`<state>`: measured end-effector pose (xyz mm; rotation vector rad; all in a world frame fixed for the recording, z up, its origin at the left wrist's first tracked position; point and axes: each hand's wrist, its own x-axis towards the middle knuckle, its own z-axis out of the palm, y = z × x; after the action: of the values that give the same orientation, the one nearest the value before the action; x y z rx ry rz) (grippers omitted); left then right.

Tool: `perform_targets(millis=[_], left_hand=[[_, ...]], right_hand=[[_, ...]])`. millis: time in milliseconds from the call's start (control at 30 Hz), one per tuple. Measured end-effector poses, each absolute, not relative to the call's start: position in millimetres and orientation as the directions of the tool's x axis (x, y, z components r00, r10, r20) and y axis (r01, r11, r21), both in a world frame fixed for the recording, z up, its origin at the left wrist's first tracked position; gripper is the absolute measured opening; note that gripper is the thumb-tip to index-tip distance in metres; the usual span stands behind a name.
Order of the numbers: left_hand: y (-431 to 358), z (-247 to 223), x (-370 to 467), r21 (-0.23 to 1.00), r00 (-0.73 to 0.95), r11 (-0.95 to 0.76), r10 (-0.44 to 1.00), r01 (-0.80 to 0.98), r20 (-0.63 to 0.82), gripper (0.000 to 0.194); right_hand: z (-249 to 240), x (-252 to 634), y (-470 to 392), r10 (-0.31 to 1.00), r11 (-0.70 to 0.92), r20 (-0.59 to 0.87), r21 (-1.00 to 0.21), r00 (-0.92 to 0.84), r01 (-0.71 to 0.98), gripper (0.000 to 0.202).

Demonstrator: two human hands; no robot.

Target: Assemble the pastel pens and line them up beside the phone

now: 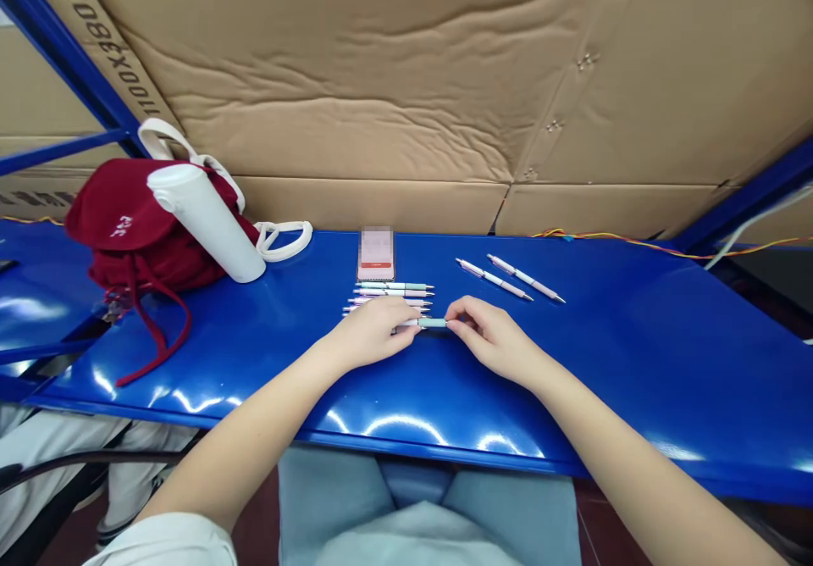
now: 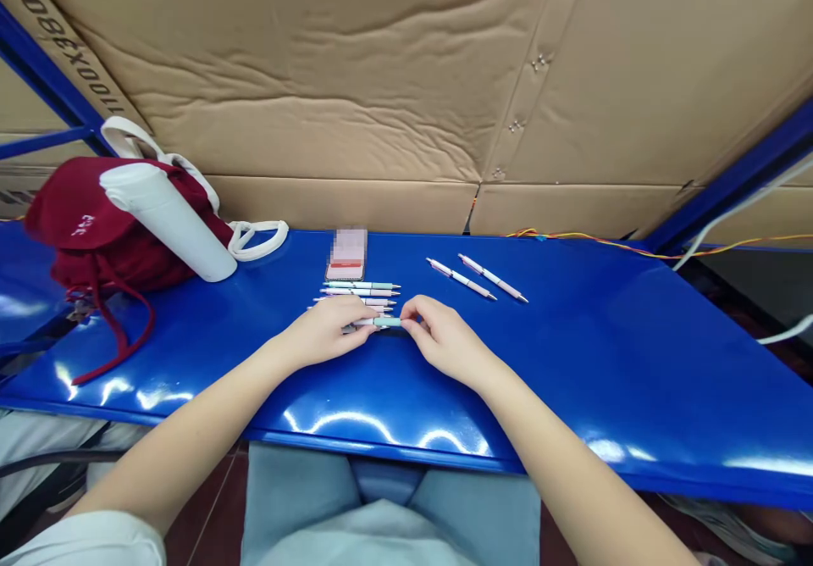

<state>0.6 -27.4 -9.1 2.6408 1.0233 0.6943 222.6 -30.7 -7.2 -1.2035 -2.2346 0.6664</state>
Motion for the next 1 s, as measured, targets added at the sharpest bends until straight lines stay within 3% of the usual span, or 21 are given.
perform_targets(millis=[167,333,467,633,733,933,1000], left_hand=[[-27.3,-10.1,0.6,0.349,0.664,-0.739,0.672,0.577,0.327,0.023],[-27.7,-6.6,2.1,0.369,0.653,-0.735,0.677,0.569,0.341,0.022],[-26.9,-8.6,1.9,0.363,0.652,-0.737,0.675,0.571,0.346,0.021],[-25.9,-9.5,-0.2,0.355,0.652,-0.737,0.675,0.575,0.344,0.021],[-25.9,-10.1,0.9,0.36,0.649,-0.728,0.685,0.583,0.333,0.02],[-27.3,-11.7,5.0,0.365,0.644,-0.727,0.686,0.582,0.338,0.022],[-25.8,-8.6,2.0,0.373,0.604,-0.712,0.702,0.595,0.377,0.033]], right_hand=[[-6.6,222.4,-32.2,0.864,0.458,0.111,-0.578,-0.491,0.676,0.021],[-6.9,225.8,-30.1,0.812,0.549,0.205,-0.586,-0.547,0.596,0.019],[-7.1,226.4,-28.9,0.834,0.501,0.154,-0.613,-0.53,0.61,0.034],[-8.6,228.0,-28.0,0.831,0.516,0.219,-0.648,-0.511,0.56,0.018],[-9.6,226.7,-28.5,0.817,0.536,0.234,-0.643,-0.527,0.547,0.023],[-5.1,229.4,-25.7,0.848,0.448,0.16,-0.725,-0.506,0.523,0.032],[-1.8,242.1,-18.6,0.894,0.365,0.143,-0.781,-0.424,0.506,0.033]])
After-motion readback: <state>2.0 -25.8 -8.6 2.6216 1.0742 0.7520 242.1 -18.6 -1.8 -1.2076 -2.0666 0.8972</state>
